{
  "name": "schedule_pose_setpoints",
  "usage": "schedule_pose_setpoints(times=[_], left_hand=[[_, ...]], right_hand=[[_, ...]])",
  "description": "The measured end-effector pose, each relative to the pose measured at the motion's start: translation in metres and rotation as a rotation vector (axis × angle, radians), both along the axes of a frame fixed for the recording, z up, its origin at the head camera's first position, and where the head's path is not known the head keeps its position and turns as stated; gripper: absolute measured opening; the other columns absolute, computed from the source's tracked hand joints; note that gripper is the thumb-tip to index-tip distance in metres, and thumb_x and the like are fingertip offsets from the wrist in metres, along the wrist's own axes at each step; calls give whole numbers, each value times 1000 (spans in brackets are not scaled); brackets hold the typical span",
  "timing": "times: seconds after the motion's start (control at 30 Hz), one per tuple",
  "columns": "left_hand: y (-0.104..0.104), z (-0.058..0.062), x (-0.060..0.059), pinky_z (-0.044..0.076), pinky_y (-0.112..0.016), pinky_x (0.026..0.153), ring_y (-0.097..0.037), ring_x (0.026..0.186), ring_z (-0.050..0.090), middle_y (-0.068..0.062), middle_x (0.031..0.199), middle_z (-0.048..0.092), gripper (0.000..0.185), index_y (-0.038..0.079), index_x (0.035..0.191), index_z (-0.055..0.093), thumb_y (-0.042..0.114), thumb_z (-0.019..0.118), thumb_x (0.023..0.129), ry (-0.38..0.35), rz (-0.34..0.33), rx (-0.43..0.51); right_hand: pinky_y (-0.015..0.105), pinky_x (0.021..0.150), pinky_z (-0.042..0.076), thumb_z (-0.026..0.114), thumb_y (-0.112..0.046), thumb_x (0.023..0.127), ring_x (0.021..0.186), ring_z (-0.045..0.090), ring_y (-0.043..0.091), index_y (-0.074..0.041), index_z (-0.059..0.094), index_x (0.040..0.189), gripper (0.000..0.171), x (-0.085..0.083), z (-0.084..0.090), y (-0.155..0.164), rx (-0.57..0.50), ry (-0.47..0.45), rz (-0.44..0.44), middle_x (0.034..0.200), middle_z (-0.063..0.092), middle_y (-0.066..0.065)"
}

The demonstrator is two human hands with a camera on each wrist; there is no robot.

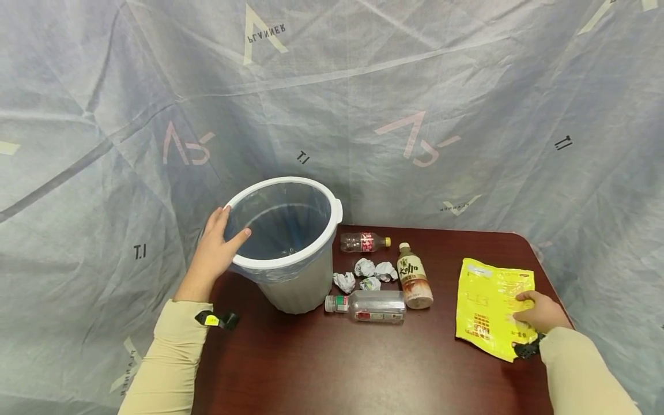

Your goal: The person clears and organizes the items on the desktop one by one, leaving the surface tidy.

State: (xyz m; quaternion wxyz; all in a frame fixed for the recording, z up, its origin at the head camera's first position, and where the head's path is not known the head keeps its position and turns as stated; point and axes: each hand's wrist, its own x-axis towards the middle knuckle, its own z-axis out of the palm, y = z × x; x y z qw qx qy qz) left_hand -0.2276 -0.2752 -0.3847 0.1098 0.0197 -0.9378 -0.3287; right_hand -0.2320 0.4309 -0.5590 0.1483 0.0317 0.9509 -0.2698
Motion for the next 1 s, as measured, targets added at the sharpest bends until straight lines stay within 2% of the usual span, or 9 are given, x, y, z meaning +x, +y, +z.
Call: schedule_pose_setpoints(times=[0.1,0.13,0.23,0.33,0.43,0.67,0.8,0.9,1.0], left_hand=[[0,0,0,25,-64,115,-44,151,20,-13,170,4,89,13,164,15,54,57,98,-2,0,-2],[0,0,0,25,-65,115,-44,151,20,-13,170,3,89,13,164,15,54,57,98,-4,1,-2],[0,-1,1,25,-65,115,-44,151,20,-12,170,3,89,13,164,16,55,57,98,-9,0,1],[0,0,1,25,-65,115,-45,151,20,-13,170,3,89,13,164,16,54,57,98,-10,1,2],[0,1,1,25,-66,115,-45,150,20,-13,170,4,88,13,164,16,54,57,98,-7,0,2],[0,0,2,26,-66,114,-45,150,21,-13,170,3,88,14,164,15,55,56,98,-14,-2,0],[0,0,2,26,-66,114,-45,150,20,-13,170,2,89,14,164,14,56,56,98,-16,0,-3],[-1,0,1,25,-65,114,-45,150,20,-13,170,3,89,14,164,15,56,56,98,-11,2,-4],[-1,0,1,25,-65,115,-45,150,20,-13,170,3,89,14,164,15,56,56,98,-11,2,-6]], right_hand=[[33,57,47,74,-29,93,64,52,14,11,47,134,63,-7,-15,14,-45,68,32,89,65,15],[35,55,47,72,-29,95,63,53,17,11,47,136,63,-9,-18,18,-82,80,41,85,64,13],[34,51,49,72,-33,95,58,55,16,7,48,138,64,-16,-15,22,-156,107,21,78,63,6],[35,52,49,71,-35,96,61,56,19,8,48,140,65,-22,-4,19,-185,132,16,84,63,10],[33,54,49,70,-36,96,62,57,18,6,49,142,65,-29,8,16,-161,164,19,89,63,11],[35,50,46,67,-39,98,57,54,20,0,48,145,64,-33,38,3,-169,244,20,84,64,13],[36,49,45,68,-40,98,52,50,23,-3,50,144,62,-35,59,-4,-191,278,-9,97,62,18],[36,48,44,68,-41,97,48,47,23,-5,50,145,63,-36,76,-9,-191,298,-14,96,60,18],[35,50,43,68,-44,97,47,45,23,-6,49,146,65,-37,92,-13,-180,311,-6,110,60,24]])
